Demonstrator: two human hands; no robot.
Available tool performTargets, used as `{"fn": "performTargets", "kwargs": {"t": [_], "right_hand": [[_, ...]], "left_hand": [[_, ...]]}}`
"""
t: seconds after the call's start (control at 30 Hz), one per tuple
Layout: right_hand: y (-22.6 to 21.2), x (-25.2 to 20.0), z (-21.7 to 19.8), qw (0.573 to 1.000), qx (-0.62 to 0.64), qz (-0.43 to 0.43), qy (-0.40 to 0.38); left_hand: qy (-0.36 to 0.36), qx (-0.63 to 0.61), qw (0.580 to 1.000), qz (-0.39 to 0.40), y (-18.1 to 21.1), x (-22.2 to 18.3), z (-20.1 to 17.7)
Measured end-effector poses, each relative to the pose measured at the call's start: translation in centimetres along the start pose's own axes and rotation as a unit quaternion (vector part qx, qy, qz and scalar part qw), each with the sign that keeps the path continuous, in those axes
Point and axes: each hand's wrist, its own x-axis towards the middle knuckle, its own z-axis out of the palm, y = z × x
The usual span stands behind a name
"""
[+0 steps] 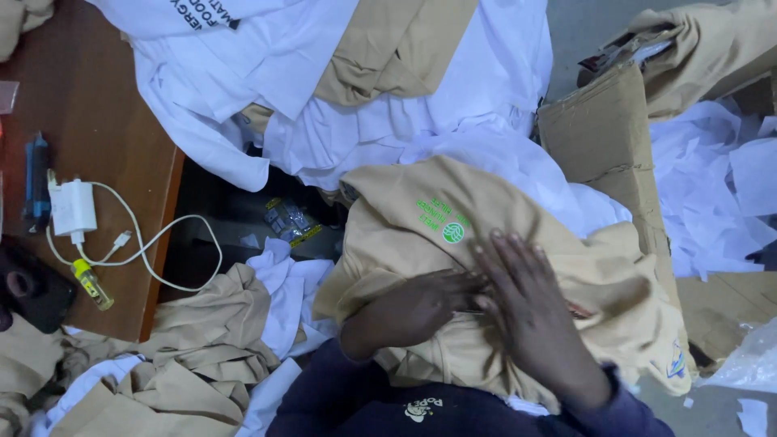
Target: Inspecting embroidered logos on tan shirts for quality control, including checking for and removing loose threads.
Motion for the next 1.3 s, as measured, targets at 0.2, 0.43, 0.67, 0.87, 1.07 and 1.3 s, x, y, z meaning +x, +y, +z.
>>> {"fn": "performTargets", "kwargs": {"t": [0.2,0.43,0.67,0.87,1.07,1.3], "right_hand": [[1.8,0.2,4.9,0.994,-0.106,0.023,-0.026],[1.7,0.5,5.7,0.994,-0.096,0.043,-0.017],[2.5,0.6,5.2,0.998,-0.048,0.04,-0.004],[2.2,0.7,5.0,0.999,-0.035,0.037,-0.012],[2.2,0.6,4.7,0.999,-0.022,0.038,-0.007],[5.2,1.0,7.5,0.998,0.037,0.03,0.042]], "left_hand": [[0.241,0.016,0.939,-0.244,0.0,-3.3,-8.4],[0.551,0.269,0.767,-0.188,-17.1,0.9,-19.3],[0.574,0.428,0.69,-0.106,-18.7,1.7,-21.0],[0.509,0.522,0.669,-0.144,-13.1,1.0,-14.0],[0.416,0.542,0.707,-0.181,-16.3,2.0,-15.8],[0.646,0.441,0.619,-0.068,-12.3,5.4,-32.4]]}}
